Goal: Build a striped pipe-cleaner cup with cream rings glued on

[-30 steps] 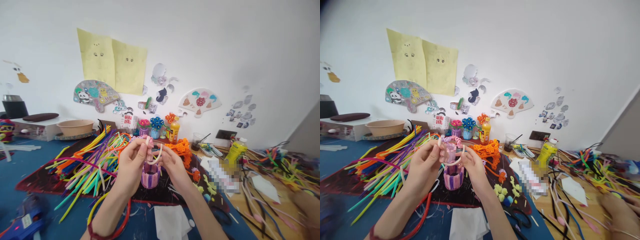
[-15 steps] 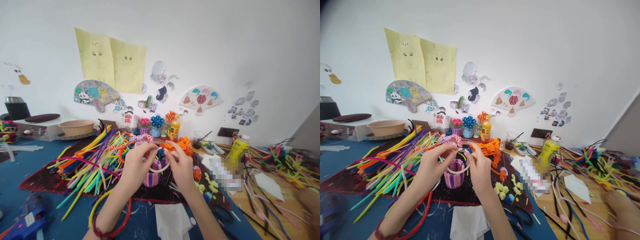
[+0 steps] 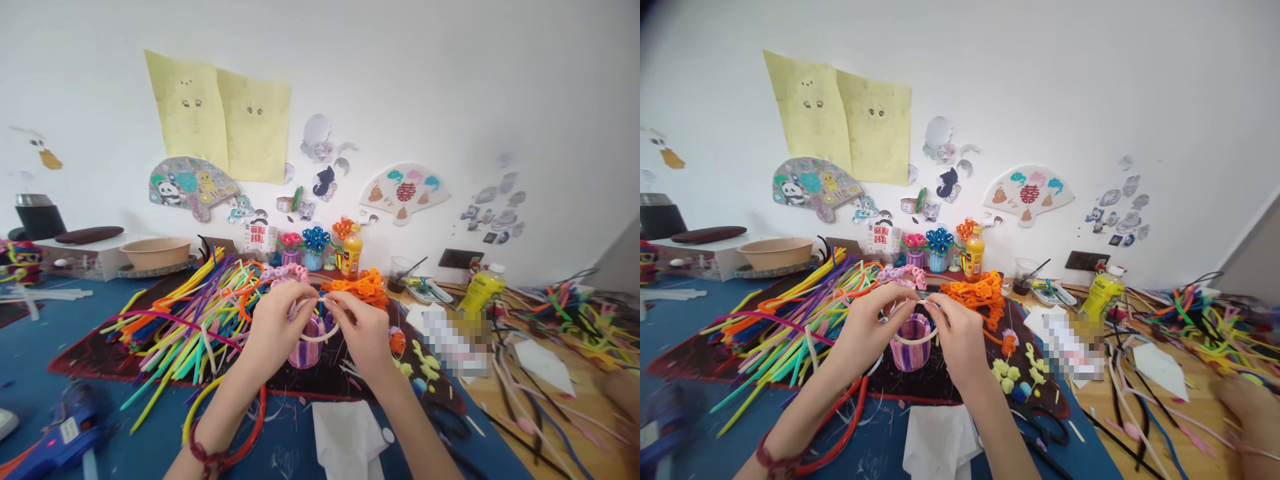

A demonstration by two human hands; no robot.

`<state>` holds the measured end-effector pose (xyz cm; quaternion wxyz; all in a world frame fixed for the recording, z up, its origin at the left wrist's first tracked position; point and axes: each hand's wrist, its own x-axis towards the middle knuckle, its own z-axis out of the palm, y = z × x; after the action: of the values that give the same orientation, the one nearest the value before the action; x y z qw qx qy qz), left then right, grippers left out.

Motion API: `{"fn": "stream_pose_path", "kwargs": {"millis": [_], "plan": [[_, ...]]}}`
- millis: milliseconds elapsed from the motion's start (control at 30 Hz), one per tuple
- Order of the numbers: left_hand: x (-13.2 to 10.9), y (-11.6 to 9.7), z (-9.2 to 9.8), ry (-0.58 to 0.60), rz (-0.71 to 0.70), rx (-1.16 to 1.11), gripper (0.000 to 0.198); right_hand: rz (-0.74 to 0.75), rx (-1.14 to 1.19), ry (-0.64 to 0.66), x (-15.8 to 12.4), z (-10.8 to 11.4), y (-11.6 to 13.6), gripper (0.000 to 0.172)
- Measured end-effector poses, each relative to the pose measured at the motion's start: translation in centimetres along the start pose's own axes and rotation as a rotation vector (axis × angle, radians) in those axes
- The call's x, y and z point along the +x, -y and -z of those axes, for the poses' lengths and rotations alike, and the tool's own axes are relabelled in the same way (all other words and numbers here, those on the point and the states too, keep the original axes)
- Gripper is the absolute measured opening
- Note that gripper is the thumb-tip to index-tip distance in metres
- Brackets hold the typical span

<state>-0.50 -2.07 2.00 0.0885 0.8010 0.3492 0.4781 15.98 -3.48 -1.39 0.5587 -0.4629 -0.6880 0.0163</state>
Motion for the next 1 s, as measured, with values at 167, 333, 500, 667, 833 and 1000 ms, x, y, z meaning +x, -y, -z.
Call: {"fn": "stream_pose_path", "kwargs": {"millis": [167,333,500,667,833,1000], "plan": [[0.0,0.1,-0.1,0.002,0.0,-0.002,0.015,0.038,-0.026,-0.006,0.0,-0.1,-0.2,0.023],[0.0,0.1,-0.2,0.007,-0.004,0.005,0.015,0.035,-0.037,-0.014,0.0,0.0,-0.1,0.021],[-0.1,0.3,-0.3,0.017,-0.006,0.011,0.014,0.056,-0.024,0.009,-0.1,-0.1,-0.4,0.017],[-0.2,0.4,-0.4,0.028,-0.002,0.021,0.013,0.08,-0.05,0.029,-0.2,-0.1,-0.7,0.017],[-0.1,0.5,-0.6,0.021,-0.013,0.048,0.007,0.181,-0.113,0.052,-0.2,0.1,-0.5,0.021],[-0.2,1.0,-0.8,-0.065,-0.136,0.142,0.009,0.274,-0.166,0.061,-0.1,0.3,-0.1,0.026]]}}
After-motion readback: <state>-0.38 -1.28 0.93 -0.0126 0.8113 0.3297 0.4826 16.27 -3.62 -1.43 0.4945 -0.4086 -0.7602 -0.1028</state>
